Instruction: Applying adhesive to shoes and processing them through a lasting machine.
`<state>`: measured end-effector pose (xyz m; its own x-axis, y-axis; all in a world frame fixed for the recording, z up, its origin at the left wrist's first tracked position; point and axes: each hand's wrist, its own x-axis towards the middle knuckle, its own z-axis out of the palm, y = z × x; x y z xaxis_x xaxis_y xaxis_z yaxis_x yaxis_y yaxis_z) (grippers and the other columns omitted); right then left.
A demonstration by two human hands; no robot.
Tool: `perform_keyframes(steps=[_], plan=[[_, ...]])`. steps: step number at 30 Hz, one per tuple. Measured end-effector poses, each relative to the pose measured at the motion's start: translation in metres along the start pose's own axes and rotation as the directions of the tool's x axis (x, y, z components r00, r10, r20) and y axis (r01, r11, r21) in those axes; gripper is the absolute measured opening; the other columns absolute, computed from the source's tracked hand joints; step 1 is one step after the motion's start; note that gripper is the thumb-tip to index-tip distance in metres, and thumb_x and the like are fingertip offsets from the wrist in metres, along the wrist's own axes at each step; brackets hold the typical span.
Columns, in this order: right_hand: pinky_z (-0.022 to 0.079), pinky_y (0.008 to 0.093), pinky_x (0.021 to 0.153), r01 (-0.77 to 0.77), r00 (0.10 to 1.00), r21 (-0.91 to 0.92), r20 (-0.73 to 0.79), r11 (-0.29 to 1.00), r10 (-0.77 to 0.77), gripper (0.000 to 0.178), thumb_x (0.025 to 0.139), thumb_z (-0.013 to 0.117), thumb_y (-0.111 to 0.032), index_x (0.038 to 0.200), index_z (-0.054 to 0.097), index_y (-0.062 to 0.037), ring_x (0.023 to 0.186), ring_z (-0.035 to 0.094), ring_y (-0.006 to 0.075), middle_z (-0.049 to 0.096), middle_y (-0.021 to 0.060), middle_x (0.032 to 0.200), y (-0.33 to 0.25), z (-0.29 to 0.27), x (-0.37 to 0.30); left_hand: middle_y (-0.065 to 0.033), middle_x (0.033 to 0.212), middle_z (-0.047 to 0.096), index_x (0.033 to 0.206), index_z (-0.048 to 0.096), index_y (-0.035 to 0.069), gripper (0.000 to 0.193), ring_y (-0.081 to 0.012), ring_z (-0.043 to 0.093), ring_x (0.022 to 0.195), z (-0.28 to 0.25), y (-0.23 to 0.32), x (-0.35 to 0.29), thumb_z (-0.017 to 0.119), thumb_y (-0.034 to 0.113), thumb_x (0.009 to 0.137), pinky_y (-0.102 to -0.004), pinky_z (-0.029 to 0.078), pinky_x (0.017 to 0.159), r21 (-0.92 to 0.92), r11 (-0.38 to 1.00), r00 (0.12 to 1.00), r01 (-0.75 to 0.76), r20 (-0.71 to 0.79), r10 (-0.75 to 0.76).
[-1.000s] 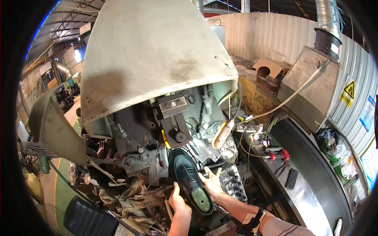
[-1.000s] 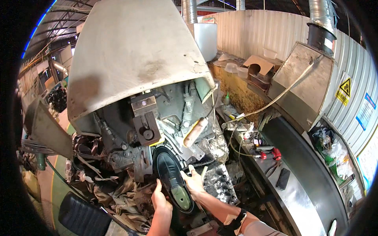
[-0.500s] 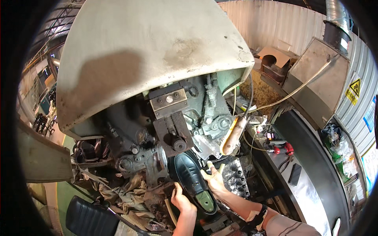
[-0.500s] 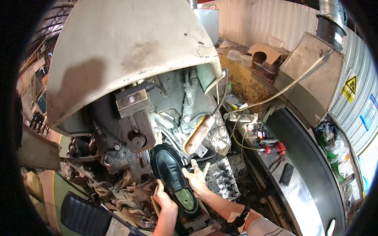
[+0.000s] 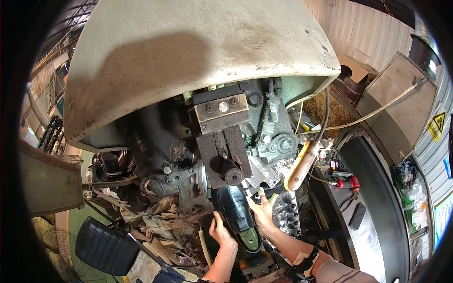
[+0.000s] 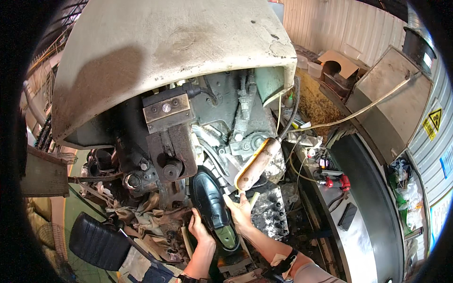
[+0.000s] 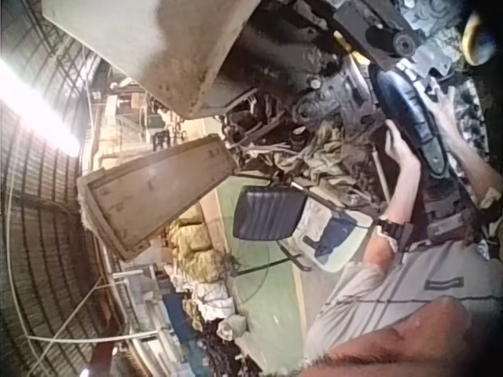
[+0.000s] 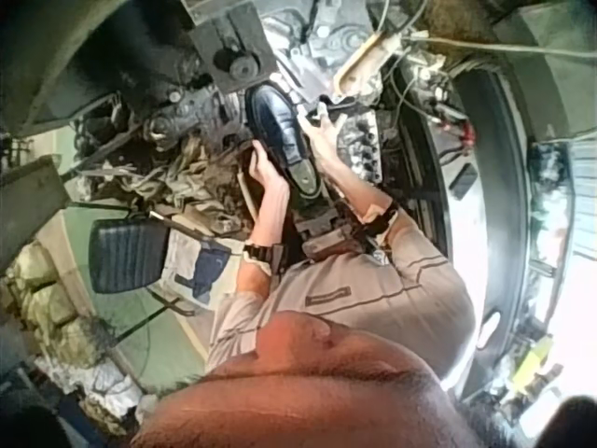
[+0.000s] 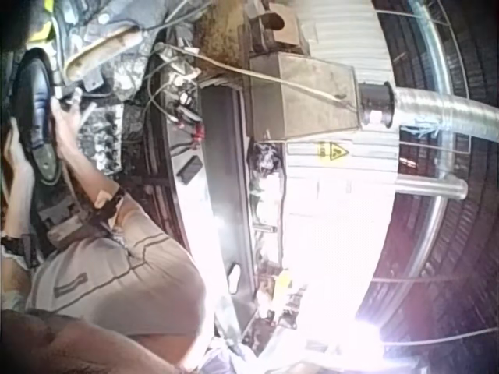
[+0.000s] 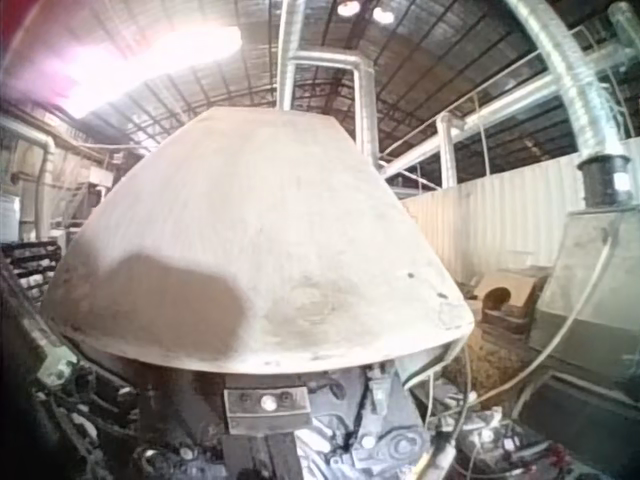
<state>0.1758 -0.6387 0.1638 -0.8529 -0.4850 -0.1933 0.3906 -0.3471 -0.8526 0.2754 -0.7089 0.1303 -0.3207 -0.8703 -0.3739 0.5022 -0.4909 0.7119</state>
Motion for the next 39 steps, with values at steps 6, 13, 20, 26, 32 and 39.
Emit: perform_keyframes(steps=[6,13,20,26,32,39], plan=[[0.059,0.0313,0.069,-0.187,0.981,0.240,-0.003,0.952,0.194,0.077,0.092,0.074,-0.013,0.151,0.026,-0.0007,0.081,0.069,0.0169,0.069,0.0130,0.107,-0.015,0.006,-0.007,-0.0093,0.110,0.071,0.115,0.067,-0.001,0.038,-0.0227,0.069,0.092,0.013,0.013,-0.005,0.058,0.034,0.103,-0.0376,0.057,0.081,-0.119,0.975,0.982,0.186,0.035,-0.183],[0.059,0.0313,0.068,-0.216,0.973,0.272,-0.017,0.938,0.229,0.069,0.094,0.073,-0.015,0.147,0.032,-0.0027,0.085,0.070,0.0183,0.068,0.0124,0.111,-0.022,0.011,-0.012,-0.0106,0.113,0.070,0.116,0.066,-0.003,0.042,-0.0243,0.069,0.093,0.018,0.022,-0.008,0.057,0.036,0.103,-0.0391,0.057,0.082,-0.195,0.922,0.941,0.333,0.126,-0.313],[0.061,0.0350,0.074,-0.290,0.944,-0.274,0.075,0.917,0.321,0.079,0.099,0.065,-0.014,0.157,0.013,-0.0078,0.091,0.070,0.0200,0.069,0.0160,0.108,-0.044,-0.091,-0.003,-0.0172,0.104,0.069,0.116,0.062,-0.006,0.038,-0.0248,0.069,0.092,-0.095,0.061,0.012,0.063,0.028,0.100,-0.0350,0.058,0.086,0.301,0.936,0.973,-0.182,-0.083,0.215],[0.054,0.0415,0.085,-0.321,0.914,-0.437,-0.374,0.840,0.154,0.082,0.090,0.076,-0.022,0.150,0.024,0.0028,0.098,0.065,0.0248,0.068,0.0178,0.113,0.026,-0.315,0.041,-0.0123,0.074,0.066,0.076,0.070,0.000,0.005,-0.0209,0.061,0.065,-0.394,-0.019,0.032,0.070,-0.001,0.080,-0.0336,0.049,0.059,0.730,0.576,0.862,0.368,-0.500,0.082],[0.054,0.0399,0.079,-0.417,0.892,-0.700,-0.436,0.580,0.116,0.070,0.086,0.075,-0.023,0.142,0.042,0.0041,0.092,0.067,0.0287,0.068,0.0165,0.112,0.031,-0.279,0.033,-0.0134,0.084,0.070,0.093,0.071,-0.005,0.020,-0.0232,0.067,0.078,-0.327,-0.016,-0.004,0.071,-0.006,0.073,-0.0383,0.054,0.070,0.751,0.383,0.840,0.537,-0.515,-0.169],[0.059,0.0319,0.063,-0.236,0.962,-0.409,0.032,0.881,0.273,0.058,0.103,0.058,-0.029,0.148,0.032,-0.0034,0.070,0.070,0.0213,0.071,0.0168,0.095,-0.031,-0.126,0.009,-0.0124,0.108,0.071,0.118,0.065,-0.004,0.032,-0.0225,0.067,0.100,-0.115,0.065,-0.028,0.064,0.020,0.097,-0.0325,0.051,0.091,0.442,0.890,0.993,-0.114,0.028,0.113]])
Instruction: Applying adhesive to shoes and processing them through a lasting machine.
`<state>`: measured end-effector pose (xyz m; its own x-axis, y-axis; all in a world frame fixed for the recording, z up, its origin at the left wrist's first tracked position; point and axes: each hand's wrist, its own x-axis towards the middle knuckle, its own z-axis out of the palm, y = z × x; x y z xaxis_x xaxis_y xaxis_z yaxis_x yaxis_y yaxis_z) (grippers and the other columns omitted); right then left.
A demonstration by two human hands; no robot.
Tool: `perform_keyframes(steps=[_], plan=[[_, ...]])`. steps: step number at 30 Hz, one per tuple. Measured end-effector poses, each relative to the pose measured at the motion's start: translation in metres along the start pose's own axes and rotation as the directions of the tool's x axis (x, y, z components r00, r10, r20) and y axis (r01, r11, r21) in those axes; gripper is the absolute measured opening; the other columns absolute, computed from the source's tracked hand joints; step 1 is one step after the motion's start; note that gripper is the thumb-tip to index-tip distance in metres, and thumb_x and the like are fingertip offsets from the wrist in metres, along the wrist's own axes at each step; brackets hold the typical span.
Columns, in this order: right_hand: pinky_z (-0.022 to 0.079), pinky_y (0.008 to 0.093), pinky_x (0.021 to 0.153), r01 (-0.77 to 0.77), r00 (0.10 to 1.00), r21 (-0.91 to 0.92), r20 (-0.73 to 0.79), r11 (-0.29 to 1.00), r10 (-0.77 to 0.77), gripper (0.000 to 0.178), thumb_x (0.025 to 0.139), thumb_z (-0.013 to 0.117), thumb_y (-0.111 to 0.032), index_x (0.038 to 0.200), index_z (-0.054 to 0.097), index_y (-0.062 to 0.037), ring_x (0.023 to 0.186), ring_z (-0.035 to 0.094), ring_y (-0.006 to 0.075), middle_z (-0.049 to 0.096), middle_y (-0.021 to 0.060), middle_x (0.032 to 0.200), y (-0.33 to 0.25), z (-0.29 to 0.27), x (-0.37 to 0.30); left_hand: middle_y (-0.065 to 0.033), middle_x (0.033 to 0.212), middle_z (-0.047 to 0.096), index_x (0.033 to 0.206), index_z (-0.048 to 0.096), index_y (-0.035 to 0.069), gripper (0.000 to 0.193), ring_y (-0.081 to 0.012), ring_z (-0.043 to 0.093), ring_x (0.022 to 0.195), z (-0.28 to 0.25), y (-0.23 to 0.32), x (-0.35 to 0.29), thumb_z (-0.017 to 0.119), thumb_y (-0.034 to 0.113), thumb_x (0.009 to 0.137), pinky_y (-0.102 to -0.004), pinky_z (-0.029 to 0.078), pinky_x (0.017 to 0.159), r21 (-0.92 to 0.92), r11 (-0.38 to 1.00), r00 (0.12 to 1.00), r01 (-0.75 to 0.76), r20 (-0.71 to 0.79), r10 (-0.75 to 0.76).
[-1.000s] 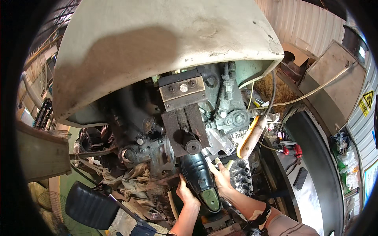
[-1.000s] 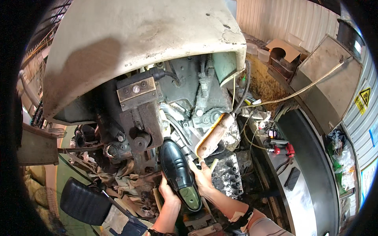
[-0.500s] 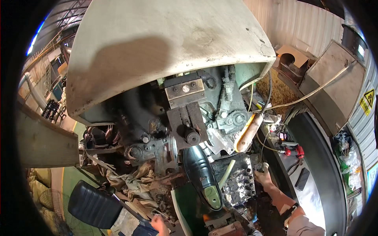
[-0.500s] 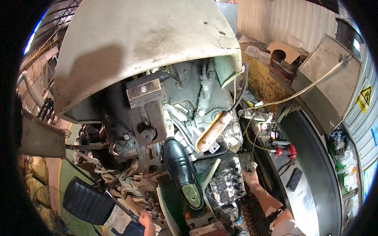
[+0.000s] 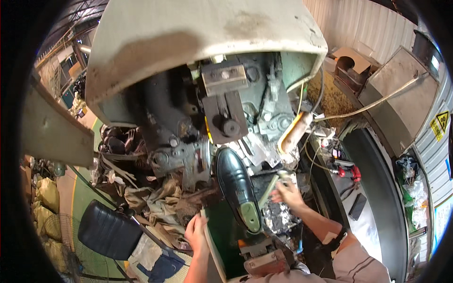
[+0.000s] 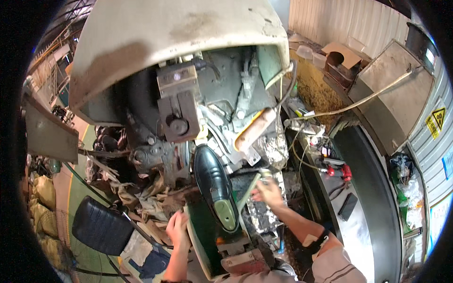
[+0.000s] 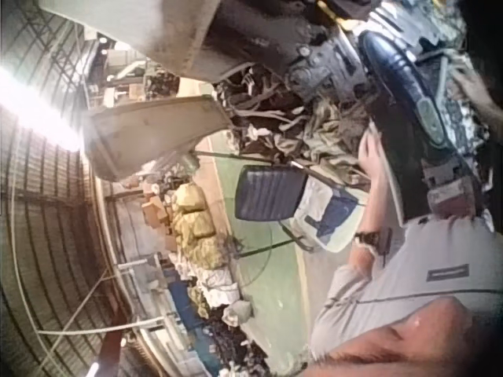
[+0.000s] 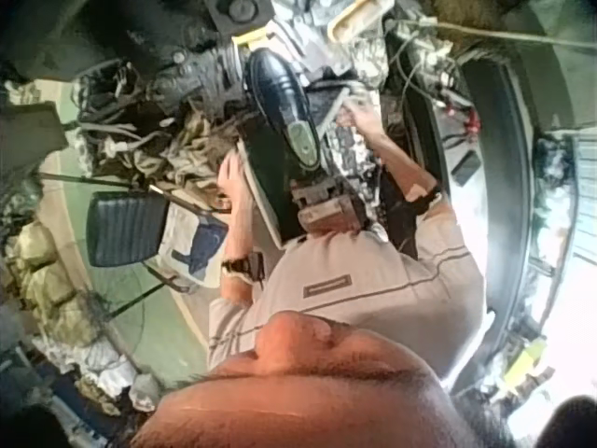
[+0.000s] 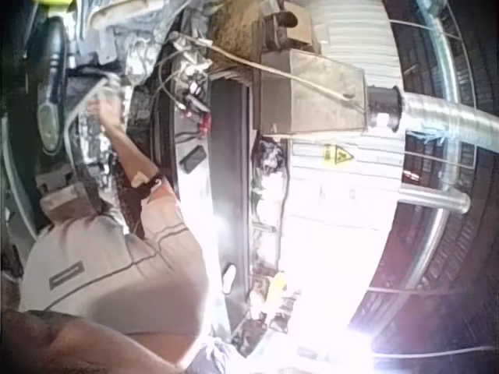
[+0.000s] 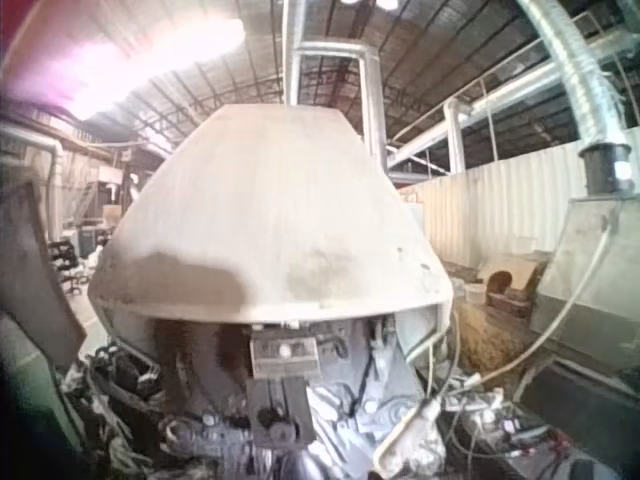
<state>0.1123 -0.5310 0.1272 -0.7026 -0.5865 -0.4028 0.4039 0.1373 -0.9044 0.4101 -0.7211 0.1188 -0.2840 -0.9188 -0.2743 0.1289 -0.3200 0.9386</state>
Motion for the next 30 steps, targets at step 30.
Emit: perform_keyframes(steps=[30], plan=[[0.045,0.0297,0.053,0.348,0.937,-0.641,0.202,0.684,-0.286,0.028,0.089,0.073,-0.020,0.104,0.063,0.0017,0.057,0.057,0.0107,0.061,0.0058,0.063,-0.024,0.018,-0.072,-0.0424,0.145,0.037,0.149,0.033,-0.006,0.094,-0.0522,0.038,0.136,0.128,0.038,-0.071,0.074,0.047,0.084,-0.0488,0.030,0.116,0.365,0.727,0.811,-0.582,0.324,0.487]])
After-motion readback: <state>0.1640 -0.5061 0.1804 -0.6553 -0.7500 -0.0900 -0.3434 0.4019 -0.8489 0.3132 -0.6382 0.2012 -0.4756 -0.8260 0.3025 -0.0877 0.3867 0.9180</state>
